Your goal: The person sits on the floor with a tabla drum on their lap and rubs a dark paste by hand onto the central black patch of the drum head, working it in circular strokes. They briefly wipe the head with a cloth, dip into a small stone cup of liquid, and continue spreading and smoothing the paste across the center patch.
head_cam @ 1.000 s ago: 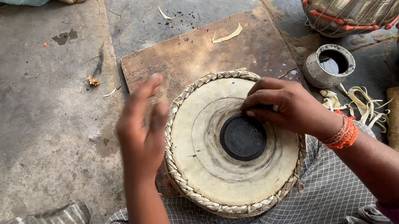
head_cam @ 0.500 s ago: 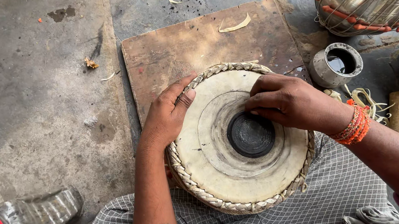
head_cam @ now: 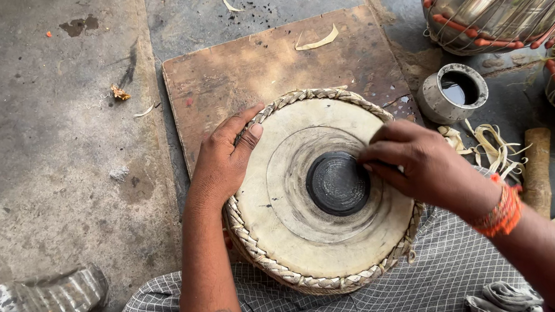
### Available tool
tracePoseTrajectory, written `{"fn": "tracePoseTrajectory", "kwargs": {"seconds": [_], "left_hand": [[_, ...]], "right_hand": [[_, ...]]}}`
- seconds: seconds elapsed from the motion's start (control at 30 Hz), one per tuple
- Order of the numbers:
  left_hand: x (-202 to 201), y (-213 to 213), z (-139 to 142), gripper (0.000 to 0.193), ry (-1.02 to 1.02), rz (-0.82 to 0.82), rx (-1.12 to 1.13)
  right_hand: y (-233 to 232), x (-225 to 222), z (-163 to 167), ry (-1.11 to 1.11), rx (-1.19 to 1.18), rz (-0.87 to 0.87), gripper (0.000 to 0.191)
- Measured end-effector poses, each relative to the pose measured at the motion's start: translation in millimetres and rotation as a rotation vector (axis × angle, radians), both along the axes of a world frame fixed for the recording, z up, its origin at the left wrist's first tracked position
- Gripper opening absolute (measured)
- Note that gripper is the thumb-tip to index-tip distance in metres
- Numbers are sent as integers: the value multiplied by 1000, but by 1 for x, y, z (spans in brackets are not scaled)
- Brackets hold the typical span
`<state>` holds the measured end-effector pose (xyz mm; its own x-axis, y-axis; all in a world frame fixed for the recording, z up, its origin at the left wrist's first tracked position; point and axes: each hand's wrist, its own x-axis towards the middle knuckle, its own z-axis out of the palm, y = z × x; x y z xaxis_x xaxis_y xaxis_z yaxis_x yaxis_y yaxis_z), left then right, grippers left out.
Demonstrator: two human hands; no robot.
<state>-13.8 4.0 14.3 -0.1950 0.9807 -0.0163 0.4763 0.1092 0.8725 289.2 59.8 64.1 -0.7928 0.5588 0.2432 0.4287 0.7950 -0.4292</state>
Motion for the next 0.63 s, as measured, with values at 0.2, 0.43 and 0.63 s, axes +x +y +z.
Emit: {"fn": "tracePoseTrajectory", "kwargs": {"seconds": [0.2,0.43,0.63], "left_hand": [[4,-1,-2,41,57,73,19],[9,-4,-4,57,333,239,-192],[0,9,-12,61,-56,-110,4]], "right_hand": [[-71,7,-17,118,-90,-292,15],[-24,4,-25,394,-157,-341,15],[5,-8,-12,240,-227,-206,14]]}}
